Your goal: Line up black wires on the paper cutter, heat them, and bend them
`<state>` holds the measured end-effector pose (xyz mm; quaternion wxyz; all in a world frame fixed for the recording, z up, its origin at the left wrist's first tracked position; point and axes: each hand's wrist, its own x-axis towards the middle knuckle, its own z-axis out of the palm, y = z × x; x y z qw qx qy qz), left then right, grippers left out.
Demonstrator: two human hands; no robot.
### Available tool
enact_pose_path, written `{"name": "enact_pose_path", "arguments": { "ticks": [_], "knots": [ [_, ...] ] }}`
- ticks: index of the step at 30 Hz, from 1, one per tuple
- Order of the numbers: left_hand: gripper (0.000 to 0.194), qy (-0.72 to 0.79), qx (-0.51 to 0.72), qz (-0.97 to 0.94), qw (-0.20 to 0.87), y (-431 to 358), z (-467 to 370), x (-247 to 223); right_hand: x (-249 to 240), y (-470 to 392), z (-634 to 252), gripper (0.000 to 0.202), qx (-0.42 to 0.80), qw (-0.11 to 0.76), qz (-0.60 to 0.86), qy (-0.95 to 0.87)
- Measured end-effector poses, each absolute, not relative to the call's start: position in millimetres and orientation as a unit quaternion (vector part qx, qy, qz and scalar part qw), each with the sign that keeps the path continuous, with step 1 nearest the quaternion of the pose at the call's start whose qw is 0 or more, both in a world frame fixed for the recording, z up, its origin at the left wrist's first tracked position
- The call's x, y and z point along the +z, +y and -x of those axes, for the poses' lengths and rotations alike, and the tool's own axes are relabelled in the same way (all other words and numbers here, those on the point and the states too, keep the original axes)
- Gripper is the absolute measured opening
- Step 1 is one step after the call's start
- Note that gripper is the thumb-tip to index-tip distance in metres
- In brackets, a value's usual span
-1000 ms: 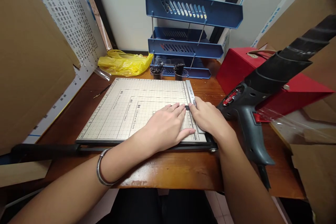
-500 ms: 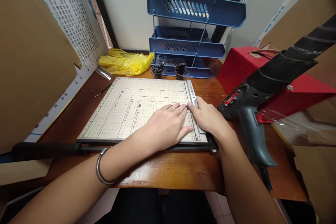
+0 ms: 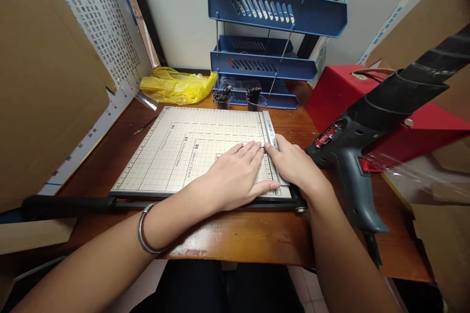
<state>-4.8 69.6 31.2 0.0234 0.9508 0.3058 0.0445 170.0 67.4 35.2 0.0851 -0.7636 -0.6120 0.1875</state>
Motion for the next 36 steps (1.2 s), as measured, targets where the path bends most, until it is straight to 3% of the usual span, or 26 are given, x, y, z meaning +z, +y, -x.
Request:
{"name": "enact_pose_path", "arguments": {
  "ticks": [7,18,25,36],
  "knots": [
    [0.091,0.295,0.048,-0.954,0.032,70,7,30,41,64,-163,0.052,0.176,0.054,0.78,-0.598],
    [0.093,0.291,0.044,-0.954,0.053,67,10,34,40,64,-165,0.048,0.171,0.035,0.776,-0.605],
    [0.087,0.287,0.026,-0.955,0.064,71,11,43,35,67,-171,0.049,0.196,0.087,0.767,-0.604],
    [0.083,0.277,0.036,-0.959,0.046,66,12,46,29,71,-178,0.055,0.179,0.102,0.751,-0.627]
  ]
}}
